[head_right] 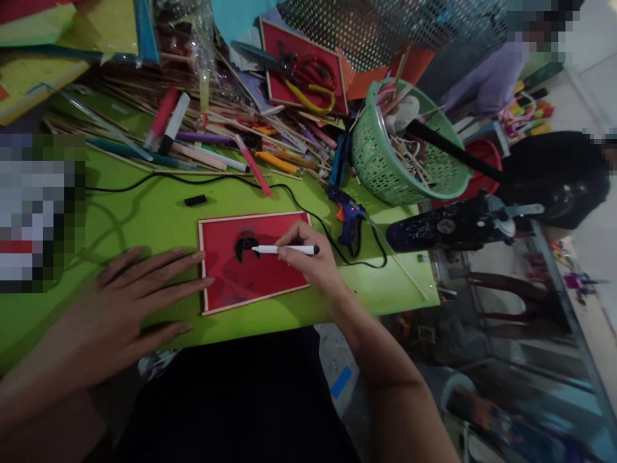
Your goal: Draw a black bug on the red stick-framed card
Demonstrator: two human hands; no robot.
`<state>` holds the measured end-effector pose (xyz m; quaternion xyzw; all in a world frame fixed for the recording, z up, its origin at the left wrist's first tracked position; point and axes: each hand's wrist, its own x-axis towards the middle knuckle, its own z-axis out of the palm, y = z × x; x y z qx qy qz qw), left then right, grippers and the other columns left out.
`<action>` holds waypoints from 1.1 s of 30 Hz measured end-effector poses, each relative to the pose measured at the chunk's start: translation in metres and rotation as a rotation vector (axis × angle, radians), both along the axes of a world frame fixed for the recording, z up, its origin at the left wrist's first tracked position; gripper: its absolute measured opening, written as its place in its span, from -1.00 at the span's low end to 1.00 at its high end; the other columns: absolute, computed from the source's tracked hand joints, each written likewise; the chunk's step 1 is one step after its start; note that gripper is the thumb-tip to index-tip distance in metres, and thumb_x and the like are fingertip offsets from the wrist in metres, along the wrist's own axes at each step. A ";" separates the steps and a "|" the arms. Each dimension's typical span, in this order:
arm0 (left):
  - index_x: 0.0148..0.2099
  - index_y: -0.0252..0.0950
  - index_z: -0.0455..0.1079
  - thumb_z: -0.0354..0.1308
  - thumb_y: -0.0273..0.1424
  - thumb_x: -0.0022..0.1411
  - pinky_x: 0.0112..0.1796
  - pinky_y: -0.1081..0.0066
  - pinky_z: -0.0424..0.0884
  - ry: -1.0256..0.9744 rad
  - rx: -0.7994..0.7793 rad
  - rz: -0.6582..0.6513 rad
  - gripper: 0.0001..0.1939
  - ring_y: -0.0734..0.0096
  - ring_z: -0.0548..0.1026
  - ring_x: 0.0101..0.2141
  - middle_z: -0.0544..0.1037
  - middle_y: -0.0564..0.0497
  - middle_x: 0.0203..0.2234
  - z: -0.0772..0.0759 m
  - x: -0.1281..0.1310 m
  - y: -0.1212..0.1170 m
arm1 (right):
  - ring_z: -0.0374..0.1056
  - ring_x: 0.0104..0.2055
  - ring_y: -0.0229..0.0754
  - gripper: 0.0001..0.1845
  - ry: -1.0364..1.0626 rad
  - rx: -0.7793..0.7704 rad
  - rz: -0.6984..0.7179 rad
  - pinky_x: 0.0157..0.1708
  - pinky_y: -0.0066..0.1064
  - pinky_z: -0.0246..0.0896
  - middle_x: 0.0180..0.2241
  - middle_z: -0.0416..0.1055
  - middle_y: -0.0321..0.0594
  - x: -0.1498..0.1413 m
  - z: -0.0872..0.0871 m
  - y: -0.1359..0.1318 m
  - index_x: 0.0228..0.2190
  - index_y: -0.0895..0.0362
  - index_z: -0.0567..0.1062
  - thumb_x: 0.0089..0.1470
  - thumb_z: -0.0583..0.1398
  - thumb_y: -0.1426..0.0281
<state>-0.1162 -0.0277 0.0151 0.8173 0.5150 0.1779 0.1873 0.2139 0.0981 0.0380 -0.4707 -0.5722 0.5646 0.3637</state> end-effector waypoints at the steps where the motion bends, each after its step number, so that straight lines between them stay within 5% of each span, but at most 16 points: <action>1: 0.46 0.26 0.54 0.01 0.17 0.68 0.62 0.00 -0.01 -0.009 0.001 0.004 -0.48 0.12 0.43 0.55 0.41 0.27 0.60 0.000 0.000 0.000 | 0.29 -0.50 -0.26 -0.72 -0.004 0.000 0.002 -0.49 -0.38 0.09 -0.46 0.60 -0.31 0.000 0.000 0.000 -0.36 0.05 0.66 0.04 0.57 0.20; 17: 0.45 0.31 0.54 0.02 0.22 0.67 0.62 0.05 0.02 -0.044 0.025 0.005 -0.48 0.14 0.46 0.53 0.46 0.30 0.57 0.000 0.000 0.003 | 0.35 -0.45 -0.24 -0.71 -0.100 0.019 0.091 -0.43 -0.35 0.16 -0.39 0.65 -0.27 -0.001 0.005 -0.001 -0.28 0.05 0.68 0.16 0.55 0.13; 33: 0.54 0.27 0.41 0.02 0.10 0.71 0.60 0.01 0.00 -0.016 0.093 -0.037 -0.50 0.14 0.42 0.55 0.39 0.26 0.62 -0.005 -0.002 0.001 | 0.30 -0.48 -0.24 -0.71 -0.064 0.003 0.037 -0.46 -0.36 0.09 -0.45 0.61 -0.29 0.001 0.001 -0.002 -0.34 0.05 0.68 0.07 0.57 0.15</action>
